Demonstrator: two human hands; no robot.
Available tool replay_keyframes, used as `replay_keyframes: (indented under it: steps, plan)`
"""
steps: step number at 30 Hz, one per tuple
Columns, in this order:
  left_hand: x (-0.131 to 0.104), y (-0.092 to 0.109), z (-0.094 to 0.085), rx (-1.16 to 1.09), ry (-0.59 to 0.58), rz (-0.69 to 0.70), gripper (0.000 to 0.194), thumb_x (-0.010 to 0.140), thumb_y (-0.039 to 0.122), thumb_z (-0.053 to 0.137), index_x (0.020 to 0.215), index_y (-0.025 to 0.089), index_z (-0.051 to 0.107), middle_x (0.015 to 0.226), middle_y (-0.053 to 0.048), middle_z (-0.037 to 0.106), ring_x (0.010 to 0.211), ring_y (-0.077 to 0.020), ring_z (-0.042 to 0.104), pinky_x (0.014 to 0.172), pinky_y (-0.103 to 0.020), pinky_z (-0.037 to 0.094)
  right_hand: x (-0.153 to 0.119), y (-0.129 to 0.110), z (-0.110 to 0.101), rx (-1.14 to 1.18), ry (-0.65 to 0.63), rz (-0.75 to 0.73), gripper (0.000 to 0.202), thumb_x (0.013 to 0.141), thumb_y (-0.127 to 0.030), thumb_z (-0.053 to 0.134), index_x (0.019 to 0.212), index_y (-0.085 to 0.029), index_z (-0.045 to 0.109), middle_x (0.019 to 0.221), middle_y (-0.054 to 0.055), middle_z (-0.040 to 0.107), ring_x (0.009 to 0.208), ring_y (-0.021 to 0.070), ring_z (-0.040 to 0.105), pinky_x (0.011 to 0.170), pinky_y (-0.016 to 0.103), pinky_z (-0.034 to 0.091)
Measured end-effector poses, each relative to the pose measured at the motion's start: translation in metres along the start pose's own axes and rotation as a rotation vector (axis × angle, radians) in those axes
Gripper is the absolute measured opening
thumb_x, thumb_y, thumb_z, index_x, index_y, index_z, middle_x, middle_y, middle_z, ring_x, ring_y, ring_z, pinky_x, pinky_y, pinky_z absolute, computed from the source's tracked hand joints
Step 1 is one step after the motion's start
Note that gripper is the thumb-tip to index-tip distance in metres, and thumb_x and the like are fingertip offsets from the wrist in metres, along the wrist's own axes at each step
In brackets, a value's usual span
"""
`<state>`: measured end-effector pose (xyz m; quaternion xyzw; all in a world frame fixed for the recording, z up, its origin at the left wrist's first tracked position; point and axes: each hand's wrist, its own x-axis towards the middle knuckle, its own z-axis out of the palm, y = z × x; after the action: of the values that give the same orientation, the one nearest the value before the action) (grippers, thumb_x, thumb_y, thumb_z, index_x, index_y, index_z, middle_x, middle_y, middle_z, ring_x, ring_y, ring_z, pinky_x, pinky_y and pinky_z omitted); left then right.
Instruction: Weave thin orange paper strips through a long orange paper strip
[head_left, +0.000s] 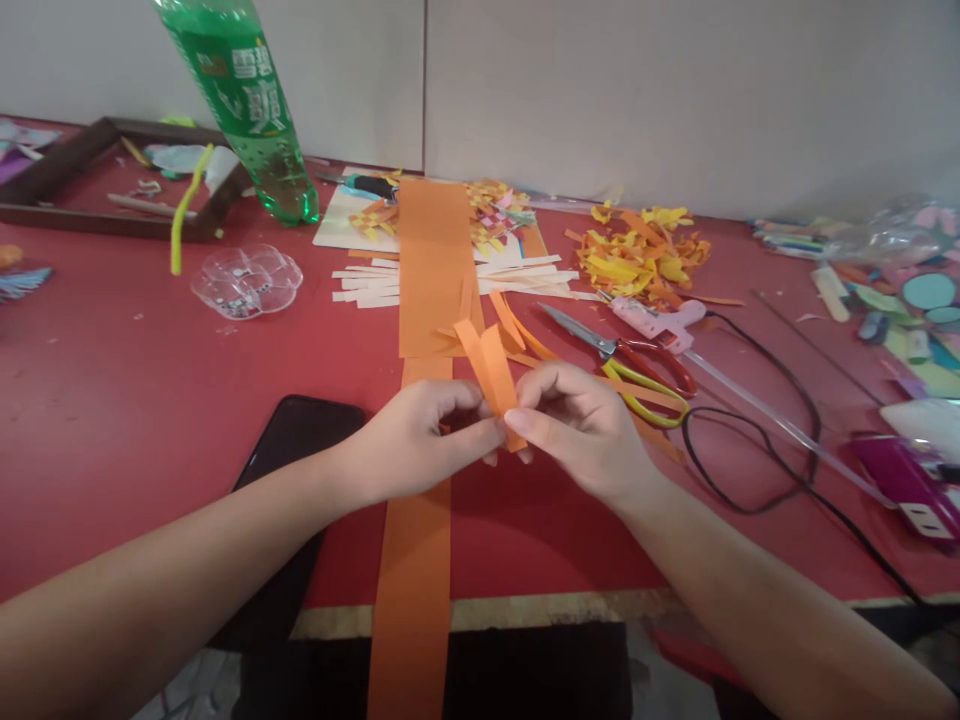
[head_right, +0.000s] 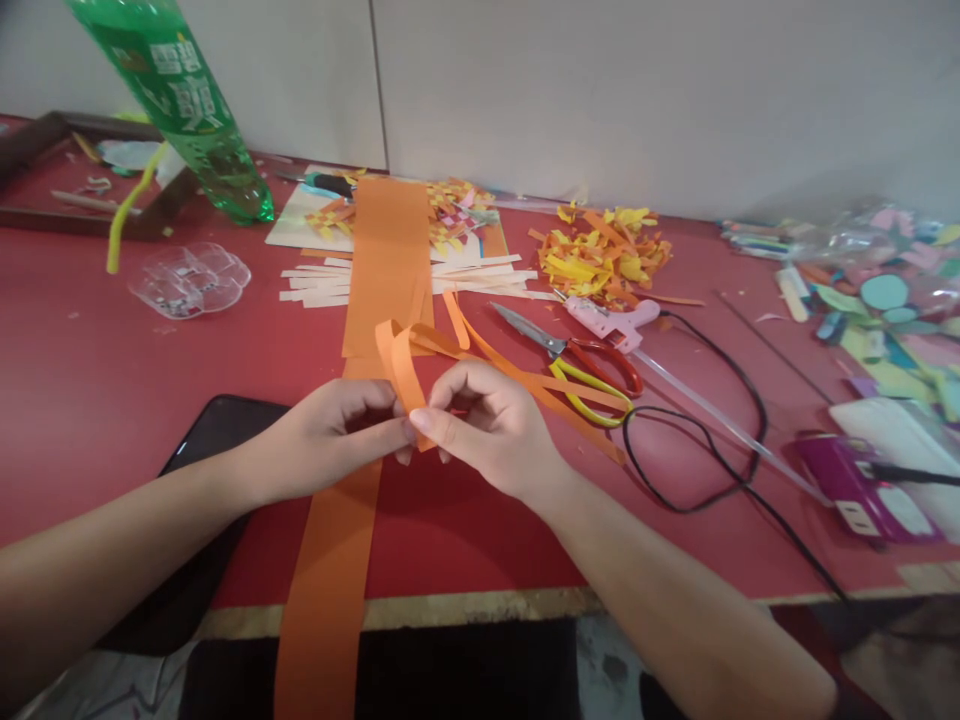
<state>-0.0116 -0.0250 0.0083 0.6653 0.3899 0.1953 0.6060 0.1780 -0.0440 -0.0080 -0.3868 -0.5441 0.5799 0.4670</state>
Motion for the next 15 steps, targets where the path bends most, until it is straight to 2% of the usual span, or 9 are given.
replay_keyframes:
  steps: [4, 6, 7, 9, 11, 13, 15]
  plan:
    - [-0.0008, -0.002, 0.0, 0.028, 0.014, 0.018, 0.02, 0.087, 0.033, 0.061, 0.077, 0.016, 0.063, 0.079, -0.004, 0.07, 0.073, -0.0168, 0.064, 0.065, -0.027, 0.046, 0.002, -0.0027, 0.0012, -0.017, 0.016, 0.04, 0.023, 0.076, -0.024, 0.08, 0.076, -0.018, 0.058, 0.068, -0.005, 0.057, 0.049, 0.0066, 0.057, 0.044, 0.019, 0.049]
    - [-0.0011, -0.0029, 0.0004, -0.105, 0.009, 0.073, 0.013, 0.086, 0.03, 0.064, 0.089, 0.017, 0.062, 0.086, -0.004, 0.071, 0.081, -0.0174, 0.064, 0.069, -0.027, 0.048, 0.0022, -0.0032, 0.001, -0.035, 0.023, 0.055, 0.023, 0.078, -0.024, 0.078, 0.077, -0.018, 0.056, 0.067, -0.005, 0.057, 0.046, 0.0059, 0.057, 0.043, 0.018, 0.047]
    - [-0.0012, -0.003, 0.0004, -0.206, 0.008, 0.085, 0.016, 0.085, 0.029, 0.067, 0.095, 0.018, 0.06, 0.087, -0.003, 0.07, 0.08, -0.0163, 0.064, 0.067, -0.026, 0.047, 0.0021, -0.0032, 0.0007, -0.047, 0.02, 0.066, 0.024, 0.078, -0.024, 0.078, 0.077, -0.018, 0.055, 0.067, -0.006, 0.057, 0.046, 0.0057, 0.057, 0.044, 0.018, 0.046]
    - [-0.0012, -0.0021, -0.0006, -0.428, 0.024, 0.066, 0.026, 0.081, 0.026, 0.072, 0.101, 0.021, 0.056, 0.083, 0.0, 0.067, 0.069, -0.0117, 0.06, 0.057, -0.021, 0.044, 0.0012, -0.0026, 0.0, -0.064, -0.01, 0.097, 0.026, 0.077, -0.025, 0.08, 0.077, -0.018, 0.055, 0.067, -0.005, 0.057, 0.046, 0.0058, 0.057, 0.043, 0.018, 0.045]
    - [-0.0011, 0.0002, -0.0029, -0.615, 0.059, 0.012, 0.029, 0.078, 0.025, 0.076, 0.1, 0.022, 0.058, 0.079, 0.004, 0.063, 0.053, -0.0055, 0.05, 0.046, -0.017, 0.036, 0.0001, -0.0018, -0.0008, -0.083, -0.07, 0.141, 0.027, 0.075, -0.026, 0.081, 0.078, -0.018, 0.055, 0.067, -0.005, 0.058, 0.046, 0.0061, 0.057, 0.044, 0.019, 0.044]
    - [-0.0008, 0.0027, -0.0058, -0.749, 0.117, -0.018, 0.024, 0.077, 0.024, 0.076, 0.095, 0.022, 0.062, 0.079, 0.005, 0.062, 0.043, -0.0008, 0.037, 0.04, -0.015, 0.029, -0.0004, -0.0019, -0.0019, -0.113, -0.14, 0.19, 0.027, 0.075, -0.026, 0.08, 0.079, -0.018, 0.055, 0.067, -0.004, 0.06, 0.048, 0.0066, 0.057, 0.046, 0.019, 0.045]
    - [0.0, 0.004, -0.0086, -0.843, 0.216, -0.022, 0.015, 0.078, 0.023, 0.074, 0.087, 0.021, 0.062, 0.076, 0.006, 0.061, 0.04, 0.0007, 0.031, 0.038, -0.014, 0.028, -0.0002, -0.0051, -0.0039, -0.157, -0.179, 0.217, 0.025, 0.077, -0.027, 0.079, 0.079, -0.018, 0.055, 0.066, -0.004, 0.061, 0.051, 0.0067, 0.056, 0.049, 0.019, 0.046]
